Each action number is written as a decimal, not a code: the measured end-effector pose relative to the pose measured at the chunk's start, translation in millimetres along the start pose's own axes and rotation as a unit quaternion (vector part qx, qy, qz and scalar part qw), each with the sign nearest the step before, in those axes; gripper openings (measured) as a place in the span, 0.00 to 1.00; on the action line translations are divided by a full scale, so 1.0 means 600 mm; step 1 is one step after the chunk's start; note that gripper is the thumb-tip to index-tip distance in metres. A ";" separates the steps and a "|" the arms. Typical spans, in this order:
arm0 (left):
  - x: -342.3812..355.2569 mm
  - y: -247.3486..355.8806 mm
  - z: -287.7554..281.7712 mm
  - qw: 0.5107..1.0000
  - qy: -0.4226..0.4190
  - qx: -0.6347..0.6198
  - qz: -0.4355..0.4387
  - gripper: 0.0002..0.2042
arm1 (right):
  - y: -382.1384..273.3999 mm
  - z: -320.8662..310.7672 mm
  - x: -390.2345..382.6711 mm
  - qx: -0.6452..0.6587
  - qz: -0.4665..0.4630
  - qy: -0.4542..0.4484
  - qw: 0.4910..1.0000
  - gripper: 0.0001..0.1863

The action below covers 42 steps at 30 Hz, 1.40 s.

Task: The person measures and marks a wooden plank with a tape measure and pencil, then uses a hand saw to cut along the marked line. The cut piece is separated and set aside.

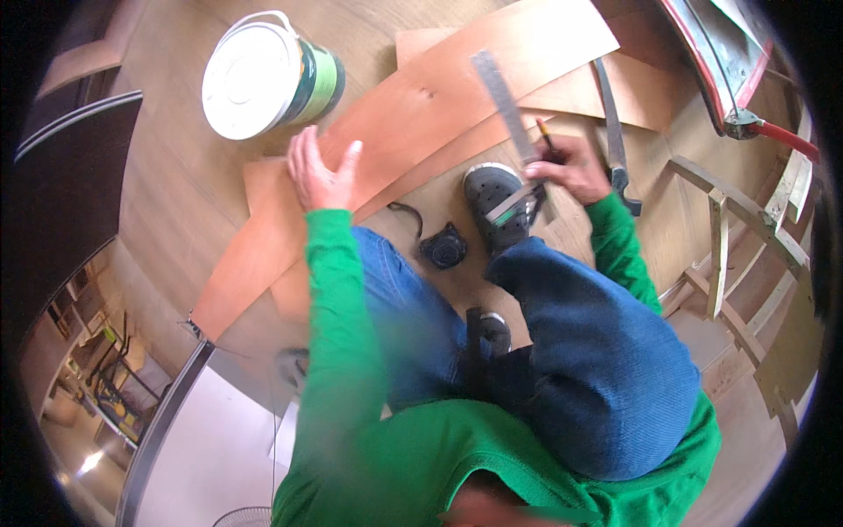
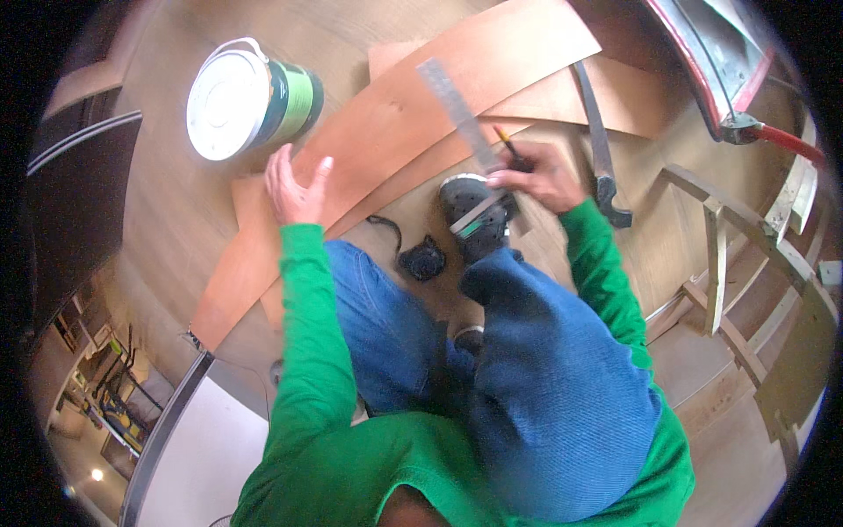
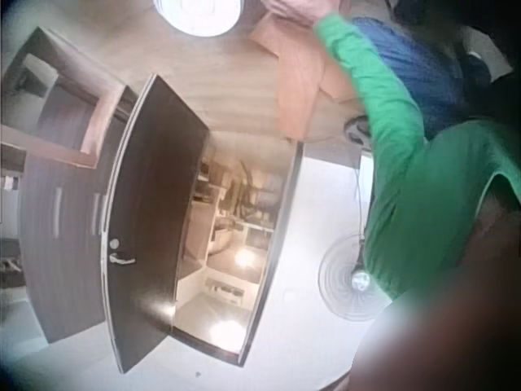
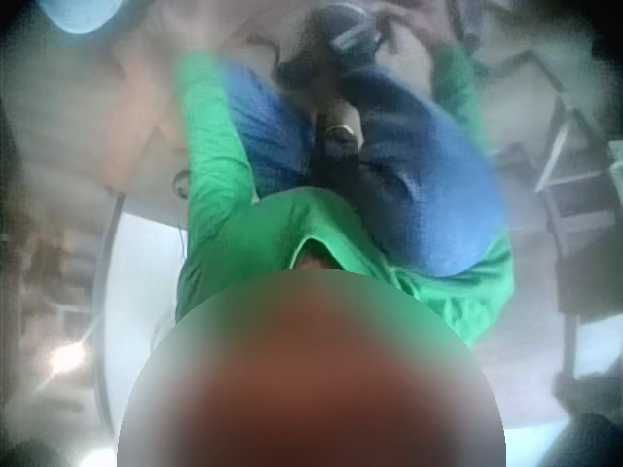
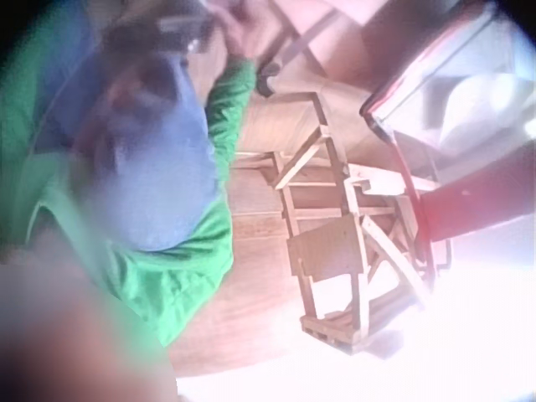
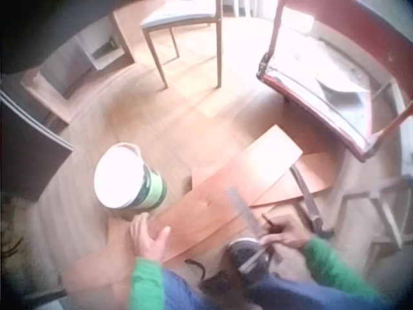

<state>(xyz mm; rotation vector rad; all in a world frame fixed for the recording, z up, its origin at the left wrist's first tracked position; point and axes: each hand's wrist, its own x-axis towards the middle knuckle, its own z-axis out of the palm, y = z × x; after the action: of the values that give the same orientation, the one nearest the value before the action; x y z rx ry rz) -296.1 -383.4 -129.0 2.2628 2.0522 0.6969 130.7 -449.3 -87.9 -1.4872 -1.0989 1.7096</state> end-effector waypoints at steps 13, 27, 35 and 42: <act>0.115 0.038 0.137 0.981 -0.144 -0.112 -0.070 0.22 | 0.084 0.184 0.096 0.063 0.113 0.056 0.990 0.17; 0.139 0.188 0.152 0.980 -0.160 0.011 -0.117 0.30 | 0.092 0.136 0.083 0.014 0.077 0.103 0.992 0.16; 0.152 0.146 0.200 0.914 -0.239 -0.250 -0.212 0.38 | 0.101 0.119 0.055 -0.112 0.061 0.066 0.990 0.17; 0.144 0.138 0.205 0.937 -0.225 -0.194 -0.184 0.34 | 0.119 0.116 0.067 -0.064 0.029 0.059 0.996 0.16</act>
<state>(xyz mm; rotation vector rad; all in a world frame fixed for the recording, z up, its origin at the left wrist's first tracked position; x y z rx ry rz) -173.9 -278.4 -188.2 1.5808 1.8351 0.4492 60.5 -461.1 -168.5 -1.6923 -1.1314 1.5927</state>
